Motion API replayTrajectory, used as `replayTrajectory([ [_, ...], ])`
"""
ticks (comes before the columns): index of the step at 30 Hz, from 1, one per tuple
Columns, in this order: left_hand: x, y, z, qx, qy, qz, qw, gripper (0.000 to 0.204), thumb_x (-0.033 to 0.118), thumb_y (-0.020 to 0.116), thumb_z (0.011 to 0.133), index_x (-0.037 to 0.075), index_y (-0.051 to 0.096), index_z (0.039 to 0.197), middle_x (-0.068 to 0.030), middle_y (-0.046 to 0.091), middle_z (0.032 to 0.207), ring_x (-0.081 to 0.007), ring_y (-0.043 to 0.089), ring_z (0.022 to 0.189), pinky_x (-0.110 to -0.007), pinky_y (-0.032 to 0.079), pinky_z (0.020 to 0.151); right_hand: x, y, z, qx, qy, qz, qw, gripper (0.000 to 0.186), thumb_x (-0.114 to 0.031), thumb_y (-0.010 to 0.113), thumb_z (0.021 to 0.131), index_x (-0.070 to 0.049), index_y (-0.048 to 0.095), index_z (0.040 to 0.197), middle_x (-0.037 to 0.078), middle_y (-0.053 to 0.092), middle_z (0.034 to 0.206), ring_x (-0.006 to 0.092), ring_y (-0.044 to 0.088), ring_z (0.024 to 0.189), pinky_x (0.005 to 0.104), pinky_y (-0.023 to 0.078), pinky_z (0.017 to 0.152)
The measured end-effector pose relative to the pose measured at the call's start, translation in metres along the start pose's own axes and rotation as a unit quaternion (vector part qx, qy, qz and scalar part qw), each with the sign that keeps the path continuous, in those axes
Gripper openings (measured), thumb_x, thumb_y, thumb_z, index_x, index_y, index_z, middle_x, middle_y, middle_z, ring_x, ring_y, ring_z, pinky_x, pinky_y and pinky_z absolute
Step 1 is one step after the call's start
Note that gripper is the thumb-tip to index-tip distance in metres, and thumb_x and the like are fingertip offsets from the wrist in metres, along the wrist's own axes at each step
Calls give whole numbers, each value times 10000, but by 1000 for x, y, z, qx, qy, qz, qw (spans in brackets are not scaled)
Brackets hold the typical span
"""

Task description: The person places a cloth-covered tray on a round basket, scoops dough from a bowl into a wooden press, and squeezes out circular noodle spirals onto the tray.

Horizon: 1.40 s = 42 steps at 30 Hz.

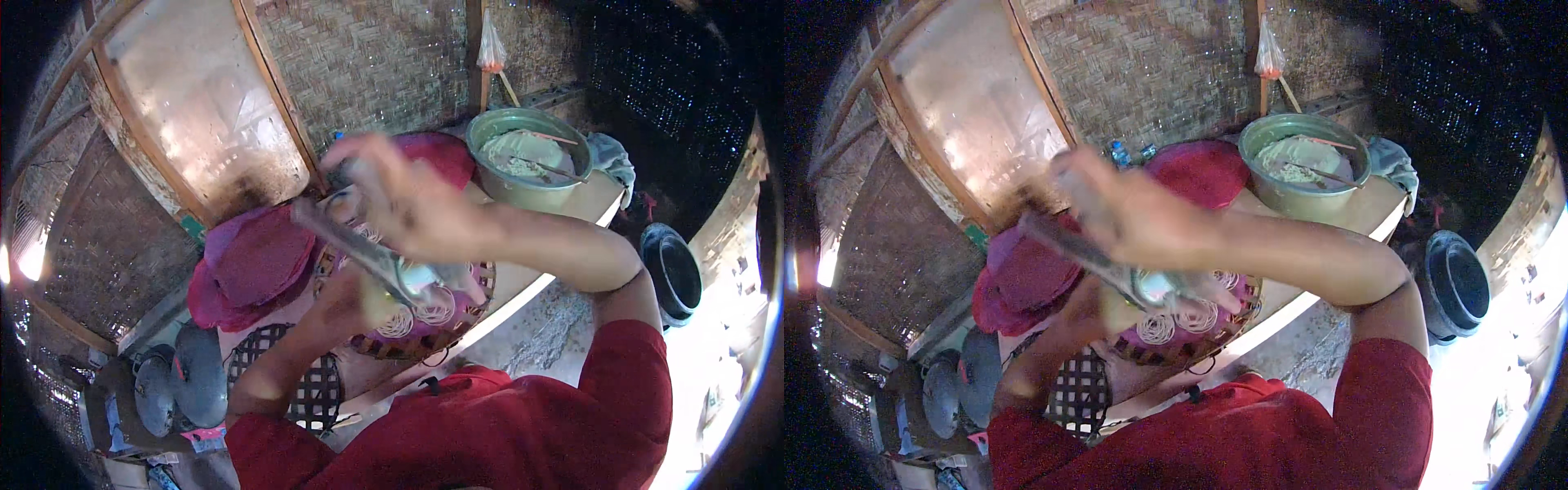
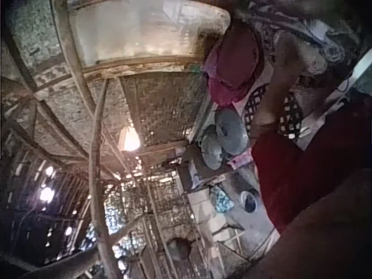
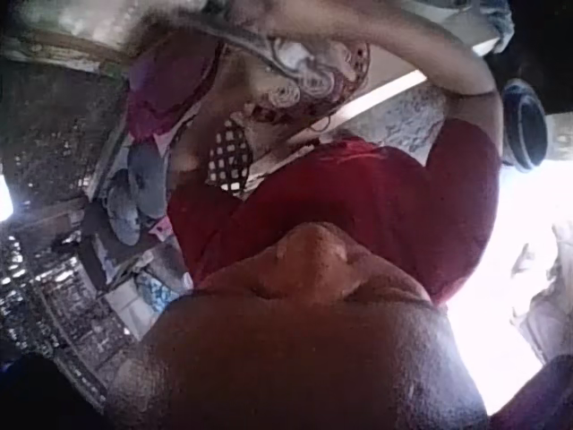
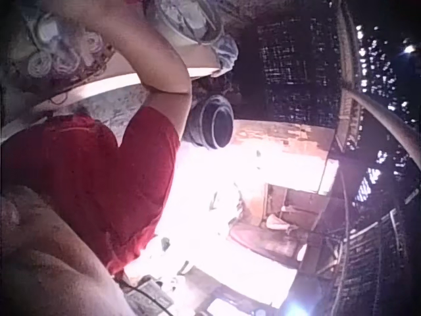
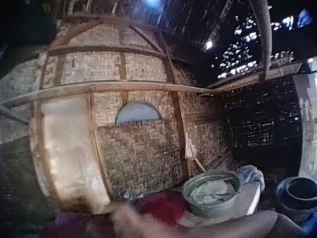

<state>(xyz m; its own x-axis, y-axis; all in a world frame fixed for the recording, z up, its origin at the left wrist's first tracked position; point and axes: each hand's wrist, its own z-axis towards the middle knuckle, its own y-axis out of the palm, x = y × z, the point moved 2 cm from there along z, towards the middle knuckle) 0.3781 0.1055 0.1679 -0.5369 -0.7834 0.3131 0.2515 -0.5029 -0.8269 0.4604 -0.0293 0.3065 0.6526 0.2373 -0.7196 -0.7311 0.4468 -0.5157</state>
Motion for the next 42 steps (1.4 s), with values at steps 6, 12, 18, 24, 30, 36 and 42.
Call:
replayTrajectory([
  [6, -46, -11, -37, 164, -265, 32, 950, 213, 154, 651, 801, 56, 616, 987, -66, 609, 773, -197, 600, 715, -368, 467, 608, 35, -126, -47, 430, 16, -8, 903, 342, -76, 466, 878, -79, 347, 1199, 52, 454, 744, 170, 453, 454, 321, 412, 421],
  [12, -28, 34, 90, 389, -145, -584, 697, 304, 123, 507, 912, -5, 495, 1187, -106, 531, 1184, -191, 551, 1001, -328, 483, 849, 142, -177, -69, 718, -120, 267, 632, 236, -159, 464, 912, -146, 372, 1129, 63, 453, 800, 158, 459, 545, 308, 441, 450],
  [18, -39, -14, 128, 631, -28, -496, 596, 294, 216, 498, 881, 7, 561, 1077, -117, 590, 970, -226, 579, 947, -380, 511, 760, 288, -167, -66, 495, 48, 150, 854, 423, -368, 499, 910, -82, 459, 1219, 134, 520, 1153, 260, 541, 974, 408, 416, 882],
  [24, -33, -75, 104, 619, -89, -269, 733, 360, 155, 614, 788, -22, 584, 1100, -163, 634, 976, -210, 623, 850, -306, 534, 674, 369, -299, -170, -30, 409, -576, 707, 301, -304, 534, 858, -88, 572, 1064, 161, 614, 1031, 314, 580, 1008, 416, 459, 840],
  [30, -23, -108, 42, 674, -380, 21, 633, 232, 217, 641, 838, -1, 644, 917, -93, 632, 813, -147, 593, 697, -265, 475, 660, 379, -339, -172, -50, 303, -583, 752, 384, -391, 516, 828, -61, 588, 1010, 161, 612, 916, 323, 609, 911, 448, 507, 733],
  [36, 29, -125, -74, 478, -479, 315, 666, 325, 160, 468, 917, -29, 563, 1165, -123, 594, 1121, -212, 572, 935, -321, 448, 834, 397, -317, -180, -261, 343, -495, 754, 199, -213, 524, 799, -84, 669, 842, 149, 635, 900, 356, 626, 853, 449, 500, 734],
  [42, 83, -103, -64, 715, -409, 294, 485, 378, 234, 562, 839, 28, 562, 1156, -131, 610, 1027, -216, 583, 859, -333, 477, 734, 403, -388, -145, -149, 255, -576, 762, 255, -156, 517, 793, -193, 670, 995, 126, 660, 818, 272, 656, 725, 425, 508, 647],
])
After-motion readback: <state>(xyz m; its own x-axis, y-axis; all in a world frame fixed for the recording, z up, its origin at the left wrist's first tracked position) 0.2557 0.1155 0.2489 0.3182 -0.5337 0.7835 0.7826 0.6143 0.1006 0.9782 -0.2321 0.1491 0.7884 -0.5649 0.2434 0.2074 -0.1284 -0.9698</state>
